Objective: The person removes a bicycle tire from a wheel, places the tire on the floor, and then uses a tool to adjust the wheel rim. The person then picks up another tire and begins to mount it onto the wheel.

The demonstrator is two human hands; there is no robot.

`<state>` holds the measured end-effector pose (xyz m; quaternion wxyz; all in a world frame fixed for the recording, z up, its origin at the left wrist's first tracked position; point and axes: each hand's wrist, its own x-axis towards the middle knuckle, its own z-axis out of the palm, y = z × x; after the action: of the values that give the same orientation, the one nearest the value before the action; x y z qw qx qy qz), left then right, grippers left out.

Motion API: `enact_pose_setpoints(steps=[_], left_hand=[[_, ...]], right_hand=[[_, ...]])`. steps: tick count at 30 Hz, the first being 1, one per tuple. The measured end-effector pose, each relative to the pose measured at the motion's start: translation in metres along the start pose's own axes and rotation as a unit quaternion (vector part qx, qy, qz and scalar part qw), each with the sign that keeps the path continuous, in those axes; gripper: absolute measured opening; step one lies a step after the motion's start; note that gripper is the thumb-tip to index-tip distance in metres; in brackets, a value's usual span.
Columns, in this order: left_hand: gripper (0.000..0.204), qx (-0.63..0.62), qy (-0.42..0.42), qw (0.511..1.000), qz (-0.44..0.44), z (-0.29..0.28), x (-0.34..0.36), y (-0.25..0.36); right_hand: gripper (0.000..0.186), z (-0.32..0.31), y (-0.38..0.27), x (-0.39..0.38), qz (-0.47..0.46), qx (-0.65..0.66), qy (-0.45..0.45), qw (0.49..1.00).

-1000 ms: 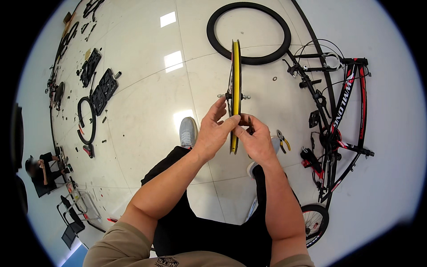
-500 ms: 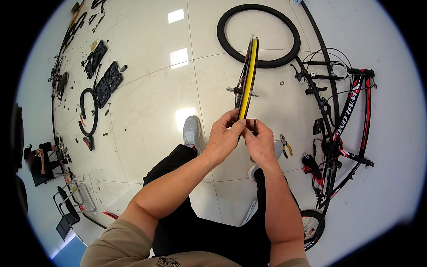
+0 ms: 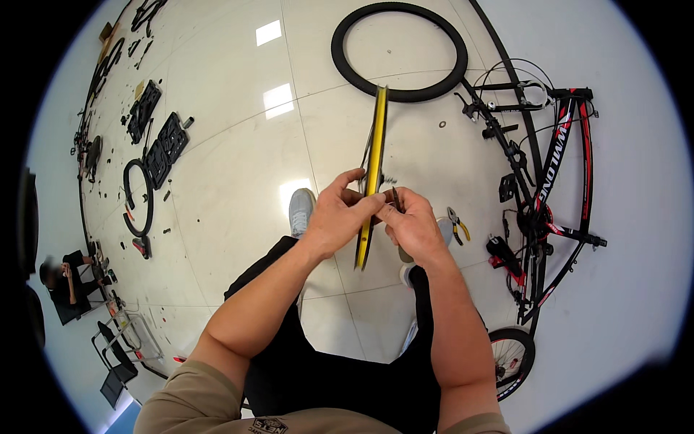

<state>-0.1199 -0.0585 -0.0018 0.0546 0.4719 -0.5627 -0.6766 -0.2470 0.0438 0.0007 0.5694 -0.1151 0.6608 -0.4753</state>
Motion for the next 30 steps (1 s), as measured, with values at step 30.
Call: enact_pose_setpoints(steps=[30], left_hand=[[0.074,-0.205,-0.077,0.968,-0.126,-0.016,0.039,-0.013]], right_hand=[[0.033,0.027,0.020,-0.035,0.209,-0.120,-0.253,0.937]])
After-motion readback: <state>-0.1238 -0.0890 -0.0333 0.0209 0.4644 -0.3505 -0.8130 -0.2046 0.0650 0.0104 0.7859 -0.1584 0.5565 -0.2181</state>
